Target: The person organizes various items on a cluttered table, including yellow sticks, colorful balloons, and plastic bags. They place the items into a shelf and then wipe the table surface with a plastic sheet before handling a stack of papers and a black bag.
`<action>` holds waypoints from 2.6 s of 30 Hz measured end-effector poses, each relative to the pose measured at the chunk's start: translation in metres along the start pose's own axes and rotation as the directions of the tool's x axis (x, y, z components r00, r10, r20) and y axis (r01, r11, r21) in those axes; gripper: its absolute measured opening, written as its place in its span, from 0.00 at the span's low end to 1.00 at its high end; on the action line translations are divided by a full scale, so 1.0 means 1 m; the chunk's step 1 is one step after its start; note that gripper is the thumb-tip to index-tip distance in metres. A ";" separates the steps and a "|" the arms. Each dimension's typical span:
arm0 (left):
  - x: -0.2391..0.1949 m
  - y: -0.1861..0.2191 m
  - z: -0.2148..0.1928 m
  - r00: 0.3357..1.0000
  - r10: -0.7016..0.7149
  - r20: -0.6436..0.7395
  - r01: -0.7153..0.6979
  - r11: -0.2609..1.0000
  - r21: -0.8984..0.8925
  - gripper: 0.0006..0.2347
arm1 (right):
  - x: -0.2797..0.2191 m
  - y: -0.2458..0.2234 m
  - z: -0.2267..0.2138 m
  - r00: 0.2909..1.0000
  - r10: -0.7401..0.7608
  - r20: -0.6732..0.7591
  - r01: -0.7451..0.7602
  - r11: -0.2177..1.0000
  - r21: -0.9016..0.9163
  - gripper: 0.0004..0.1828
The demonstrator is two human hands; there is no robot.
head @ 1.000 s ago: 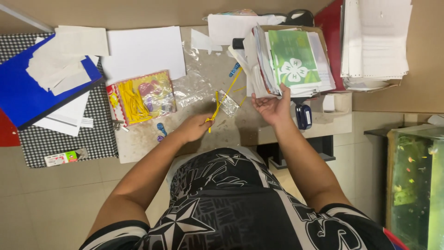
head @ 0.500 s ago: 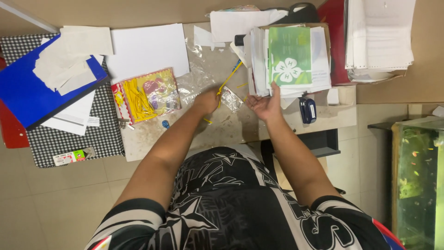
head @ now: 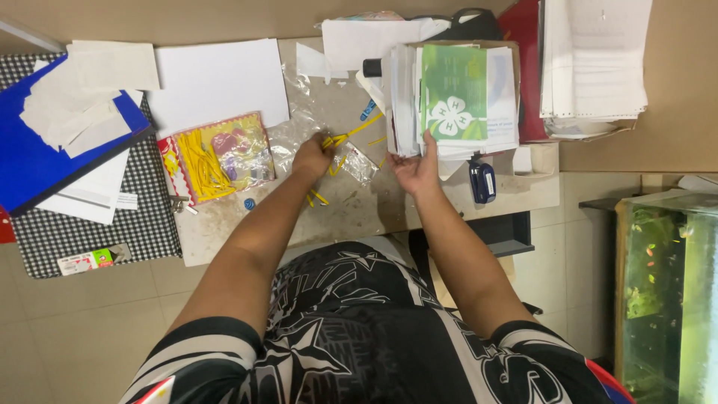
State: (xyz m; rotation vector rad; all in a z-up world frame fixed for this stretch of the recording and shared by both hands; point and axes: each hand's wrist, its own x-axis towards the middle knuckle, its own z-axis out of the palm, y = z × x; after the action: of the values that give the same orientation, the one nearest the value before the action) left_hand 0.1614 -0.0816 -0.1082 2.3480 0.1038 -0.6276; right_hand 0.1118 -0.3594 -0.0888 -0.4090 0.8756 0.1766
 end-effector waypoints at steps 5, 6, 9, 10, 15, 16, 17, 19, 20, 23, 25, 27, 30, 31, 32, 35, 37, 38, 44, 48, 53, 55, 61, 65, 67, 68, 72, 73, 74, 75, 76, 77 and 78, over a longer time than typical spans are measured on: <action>-0.024 -0.031 -0.004 0.981 0.119 -0.156 -0.175 0.887 -0.427 0.14 | 0.000 0.006 -0.008 0.997 0.026 0.066 -0.024 0.999 -0.037 0.53; -0.026 -0.046 -0.002 0.967 0.181 -0.179 -0.251 0.788 -0.562 0.13 | 0.001 0.011 -0.014 0.994 0.036 0.100 -0.031 0.998 -0.054 0.55; -0.061 -0.056 -0.025 0.994 0.066 -0.089 -0.110 0.662 -0.741 0.14 | 0.006 0.016 -0.035 0.975 0.028 0.222 -0.004 0.994 -0.107 0.55; -0.072 -0.060 -0.032 0.993 0.061 -0.097 -0.113 0.662 -0.741 0.14 | 0.007 0.018 -0.043 0.973 0.035 0.228 -0.009 0.994 -0.111 0.55; -0.122 -0.073 -0.057 0.993 0.110 -0.039 -0.066 0.247 -0.967 0.11 | 0.024 0.050 -0.068 0.942 0.099 0.321 0.068 0.880 -0.470 0.39; -0.132 -0.066 -0.065 0.993 0.106 -0.048 -0.073 0.246 -0.967 0.11 | 0.020 0.062 -0.059 0.939 0.106 0.327 0.066 0.878 -0.474 0.39; -0.141 -0.060 -0.072 0.995 0.097 -0.039 -0.062 0.243 -0.968 0.11 | 0.016 0.074 -0.051 0.930 0.045 0.364 0.270 0.586 -0.764 0.33; -0.153 -0.053 -0.081 0.995 0.089 -0.037 -0.057 0.239 -0.969 0.11 | 0.008 0.097 -0.028 0.903 0.005 0.429 0.422 0.170 -0.891 0.30; -0.156 -0.052 -0.082 0.993 0.110 -0.051 -0.072 0.202 -0.977 0.11 | 0.004 0.107 -0.014 0.824 -0.065 0.563 0.543 -0.190 -0.818 0.26; -0.166 -0.042 -0.094 0.988 0.139 -0.062 -0.080 0.130 -0.988 0.11 | 0.009 0.128 0.013 0.702 -0.084 0.707 0.499 -0.650 -0.574 0.20; -0.171 -0.037 -0.105 0.987 0.152 -0.055 -0.071 0.099 -0.993 0.10 | 0.025 0.138 0.014 0.688 -0.096 0.719 0.421 -0.754 -0.504 0.17; -0.177 -0.034 -0.114 0.983 0.171 -0.063 -0.066 0.015 -0.998 0.10 | 0.045 0.144 0.004 0.735 -0.054 0.676 0.317 -0.854 -0.412 0.12; -0.182 -0.032 -0.132 0.965 0.240 -0.101 -0.100 -0.016 -0.995 0.09 | 0.010 0.141 0.026 0.747 0.031 0.664 0.319 -0.894 -0.316 0.14; -0.183 -0.036 -0.133 0.965 0.242 -0.104 -0.103 -0.017 -0.995 0.09 | 0.000 0.143 0.023 0.745 0.031 0.666 0.318 -0.894 -0.314 0.14; -0.182 -0.039 -0.135 0.963 0.246 -0.108 -0.106 -0.025 -0.994 0.09 | -0.008 0.143 0.022 0.730 0.053 0.682 0.312 -0.913 -0.263 0.18; -0.180 -0.045 -0.138 0.958 0.263 -0.116 -0.111 -0.032 -0.993 0.09 | -0.009 0.144 0.010 0.686 0.058 0.725 0.277 -0.942 -0.187 0.23; -0.180 -0.051 -0.135 0.956 0.275 -0.105 -0.102 -0.026 -0.994 0.09 | -0.015 0.150 0.006 0.664 0.037 0.747 0.248 -0.953 -0.173 0.24; -0.177 -0.053 -0.133 0.956 0.267 -0.119 -0.128 0.017 -0.992 0.11 | -0.022 0.151 0.012 0.693 0.016 0.721 0.276 -0.930 -0.244 0.19; -0.157 -0.055 -0.122 0.928 0.327 -0.176 -0.300 0.382 -0.874 0.16 | -0.147 0.124 0.108 0.739 0.118 0.663 0.533 -0.704 -0.469 0.12; -0.154 -0.010 -0.108 0.875 0.462 -0.148 -0.381 0.467 -0.798 0.15 | -0.237 0.102 0.174 0.686 0.263 0.679 0.694 -0.518 -0.500 0.10; -0.172 0.041 -0.099 0.918 0.363 -0.162 -0.346 0.530 -0.774 0.14 | -0.229 0.101 0.176 0.671 0.099 0.735 0.691 -0.443 -0.571 0.09; -0.167 0.037 -0.089 0.965 0.254 -0.063 -0.189 0.510 -0.839 0.13 | -0.219 0.102 0.169 0.638 0.047 0.769 0.715 -0.407 -0.568 0.09; -0.159 -0.002 -0.063 0.932 0.361 -0.035 -0.285 0.669 -0.686 0.18 | -0.181 0.104 0.137 0.714 0.010 0.700 0.700 0.011 -0.714 0.08; -0.167 -0.007 -0.059 0.934 0.358 0.009 -0.271 0.724 -0.634 0.15 | -0.092 0.102 0.081 0.699 -0.033 0.715 0.704 0.207 -0.679 0.08; -0.173 -0.005 -0.057 0.932 0.363 -0.016 -0.295 0.732 -0.613 0.14 | -0.048 0.094 0.048 0.692 -0.034 0.721 0.703 0.254 -0.664 0.07; -0.175 -0.001 -0.057 0.951 0.309 0.016 -0.229 0.739 -0.633 0.14 | -0.035 0.084 0.036 0.770 -0.039 0.637 0.632 -0.095 -0.769 0.12; -0.180 0.015 -0.057 0.954 0.299 -0.007 -0.239 0.746 -0.622 0.14 | -0.003 0.053 -0.025 0.760 -0.105 0.641 0.393 -0.711 -0.583 0.32; -0.179 0.016 -0.053 0.956 0.291 -0.020 -0.240 0.746 -0.622 0.14 | -0.001 0.050 -0.033 0.756 -0.092 0.648 0.404 -0.713 -0.573 0.32; -0.178 0.016 -0.049 0.952 0.303 -0.037 -0.254 0.721 -0.645 0.14 | 0.001 0.046 -0.041 0.836 -0.063 0.545 0.324 -0.745 -0.583 0.29; -0.177 0.017 -0.046 0.948 0.314 -0.054 -0.268 0.695 -0.667 0.15 | 0.003 0.043 -0.050 0.901 -0.040 0.431 0.243 -0.778 -0.579 0.26; -0.176 0.019 -0.044 0.948 0.311 -0.065 -0.273 0.695 -0.666 0.15 | 0.007 0.043 -0.054 0.898 -0.033 0.439 0.252 -0.780 -0.573 0.26; -0.175 0.022 -0.042 0.945 0.312 -0.095 -0.294 0.687 -0.665 0.15 | 0.011 0.042 -0.058 0.889 0.014 0.457 0.269 -0.824 -0.499 0.22; -0.177 0.022 -0.038 0.943 0.310 -0.120 -0.308 0.681 -0.664 0.15 | 0.012 0.044 -0.066 0.883 0.062 0.466 0.285 -0.860 -0.424 0.19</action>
State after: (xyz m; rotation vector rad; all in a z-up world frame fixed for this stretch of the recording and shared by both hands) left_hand 0.0264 -0.0568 0.0128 1.5907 -0.0647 -0.3357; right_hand 0.0584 -0.3470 -0.1478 -2.8563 -0.2990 0.7006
